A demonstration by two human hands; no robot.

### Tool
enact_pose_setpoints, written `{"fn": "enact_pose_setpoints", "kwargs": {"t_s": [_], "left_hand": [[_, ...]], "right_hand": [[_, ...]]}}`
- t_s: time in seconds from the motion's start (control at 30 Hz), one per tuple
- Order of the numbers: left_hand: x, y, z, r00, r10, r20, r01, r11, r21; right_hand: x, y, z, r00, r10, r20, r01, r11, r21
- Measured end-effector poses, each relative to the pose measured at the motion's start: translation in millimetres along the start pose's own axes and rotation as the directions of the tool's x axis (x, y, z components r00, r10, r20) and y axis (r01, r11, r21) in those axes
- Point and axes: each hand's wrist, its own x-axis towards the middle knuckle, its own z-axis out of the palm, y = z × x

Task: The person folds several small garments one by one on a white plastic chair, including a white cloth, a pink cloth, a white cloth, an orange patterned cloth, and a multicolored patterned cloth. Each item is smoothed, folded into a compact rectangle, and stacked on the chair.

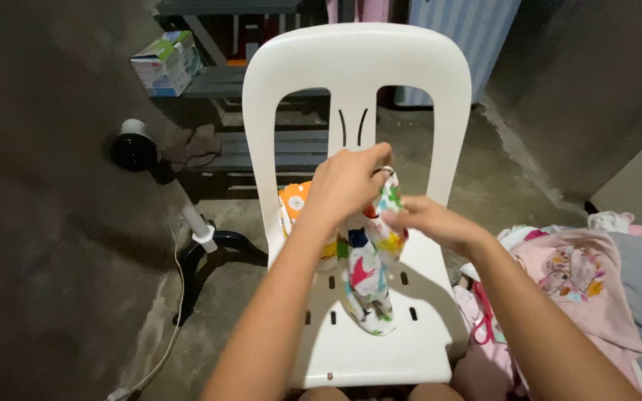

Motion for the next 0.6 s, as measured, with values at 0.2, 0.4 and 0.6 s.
{"fn": "enact_pose_setpoints", "kwargs": {"t_s": [0.2,0.4,0.6], "left_hand": [[20.7,-49.1,1.1,0.913,0.337,0.229,-0.213,0.874,-0.437],[18.6,-51.8,-22.3,0.900,0.213,0.379,-0.023,0.894,-0.448],[12.2,-14.7,-67.7,0.874,0.477,0.096,-0.461,0.750,0.474]], "right_hand": [[-9.2,-18.1,-24.7,0.993,0.122,0.000,-0.097,0.789,-0.607],[-25.3,-47.5,-32.4,0.989,-0.151,-0.003,0.020,0.146,-0.989],[-44.0,-107.3,-71.7,0.964,-0.229,-0.132,-0.133,0.011,-0.991]]}}
